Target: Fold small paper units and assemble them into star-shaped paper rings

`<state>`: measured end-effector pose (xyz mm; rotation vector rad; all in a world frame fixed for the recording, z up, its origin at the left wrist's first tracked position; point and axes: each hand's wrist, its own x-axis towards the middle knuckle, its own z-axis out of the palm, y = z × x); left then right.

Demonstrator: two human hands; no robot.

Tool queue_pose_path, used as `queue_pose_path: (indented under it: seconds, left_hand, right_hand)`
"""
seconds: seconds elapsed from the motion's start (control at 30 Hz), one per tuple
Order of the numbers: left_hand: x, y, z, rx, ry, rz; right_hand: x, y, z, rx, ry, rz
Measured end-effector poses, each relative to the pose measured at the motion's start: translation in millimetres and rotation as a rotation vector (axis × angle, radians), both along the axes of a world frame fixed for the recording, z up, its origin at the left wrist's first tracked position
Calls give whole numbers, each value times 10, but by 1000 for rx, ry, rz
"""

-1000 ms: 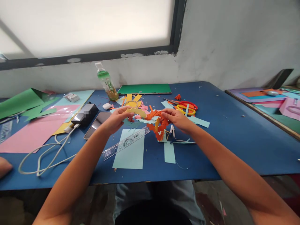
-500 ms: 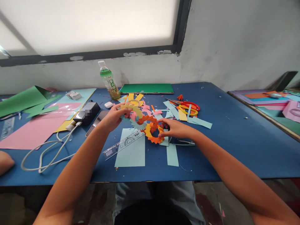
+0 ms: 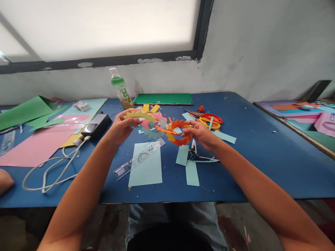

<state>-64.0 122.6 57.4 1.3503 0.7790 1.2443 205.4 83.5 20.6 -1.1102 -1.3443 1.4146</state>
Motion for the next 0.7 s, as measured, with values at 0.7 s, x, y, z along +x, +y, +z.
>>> queue_pose_path:
  seconds: [0.7]
  left_hand:
    - [325, -176, -60, -232, -94, -93]
  right_hand:
    - [45, 3, 137, -122, 532, -134]
